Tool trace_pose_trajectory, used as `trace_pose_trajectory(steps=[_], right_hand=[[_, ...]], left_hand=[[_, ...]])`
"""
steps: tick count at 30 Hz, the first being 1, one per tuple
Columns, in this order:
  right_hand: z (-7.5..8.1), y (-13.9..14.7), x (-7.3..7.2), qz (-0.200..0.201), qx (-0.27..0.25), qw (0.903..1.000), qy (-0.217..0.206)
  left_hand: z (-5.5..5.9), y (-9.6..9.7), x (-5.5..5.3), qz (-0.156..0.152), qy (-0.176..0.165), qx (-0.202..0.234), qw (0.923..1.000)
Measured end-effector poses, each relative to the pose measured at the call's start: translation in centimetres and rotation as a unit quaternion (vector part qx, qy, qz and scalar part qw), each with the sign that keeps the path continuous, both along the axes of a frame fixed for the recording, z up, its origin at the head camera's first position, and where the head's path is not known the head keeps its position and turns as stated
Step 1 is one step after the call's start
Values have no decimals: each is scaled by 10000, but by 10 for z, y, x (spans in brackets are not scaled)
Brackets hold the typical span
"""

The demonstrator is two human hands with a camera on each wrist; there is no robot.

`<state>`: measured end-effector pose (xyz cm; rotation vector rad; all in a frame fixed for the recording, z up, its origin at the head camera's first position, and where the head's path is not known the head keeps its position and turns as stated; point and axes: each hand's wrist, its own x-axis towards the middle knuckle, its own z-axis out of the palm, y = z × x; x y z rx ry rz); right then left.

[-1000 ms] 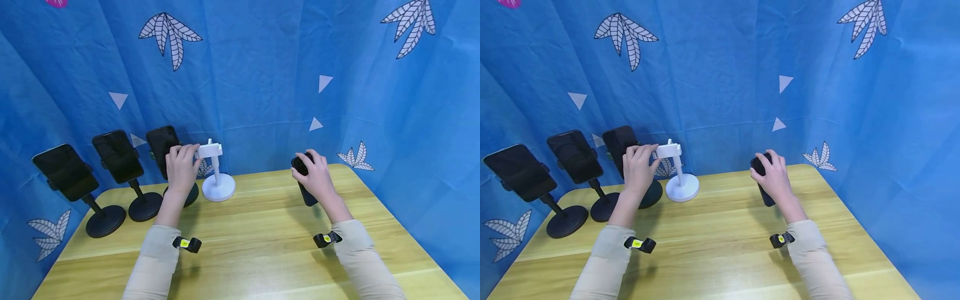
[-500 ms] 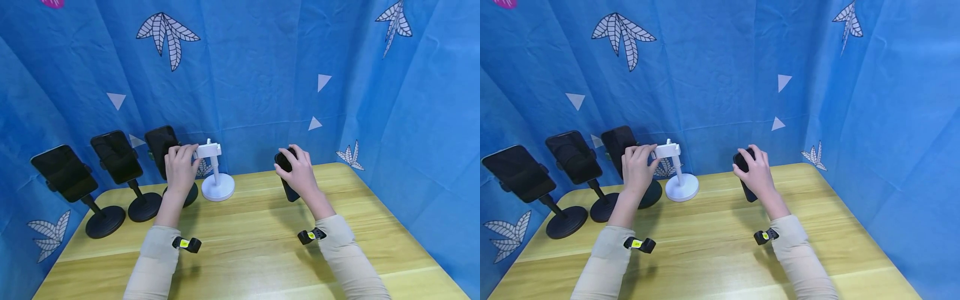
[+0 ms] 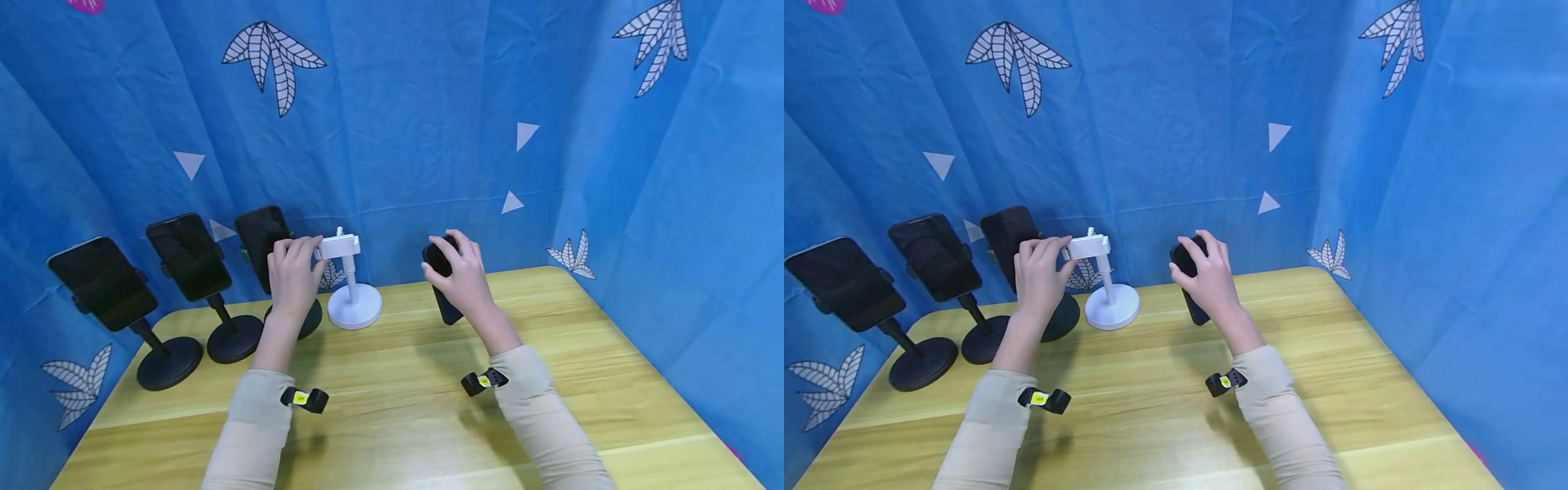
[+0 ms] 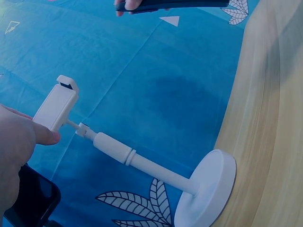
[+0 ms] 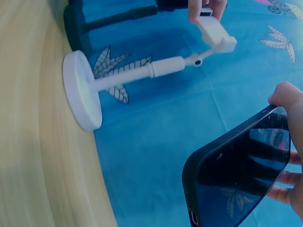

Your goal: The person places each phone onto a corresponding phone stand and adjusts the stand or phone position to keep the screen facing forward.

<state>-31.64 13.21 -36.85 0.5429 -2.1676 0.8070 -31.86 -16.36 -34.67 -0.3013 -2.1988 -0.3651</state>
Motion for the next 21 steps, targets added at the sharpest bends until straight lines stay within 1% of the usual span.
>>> trace_pose_trajectory(steps=[11,21], right_hand=[[9,-26,-4,223,-171,9992,272],[18,-42,-4,357,-224,9988,260]], left_hand=[[-1,0,-1,10,-6,42,10000],[-1,-1,-1,40,-6,21,10000]])
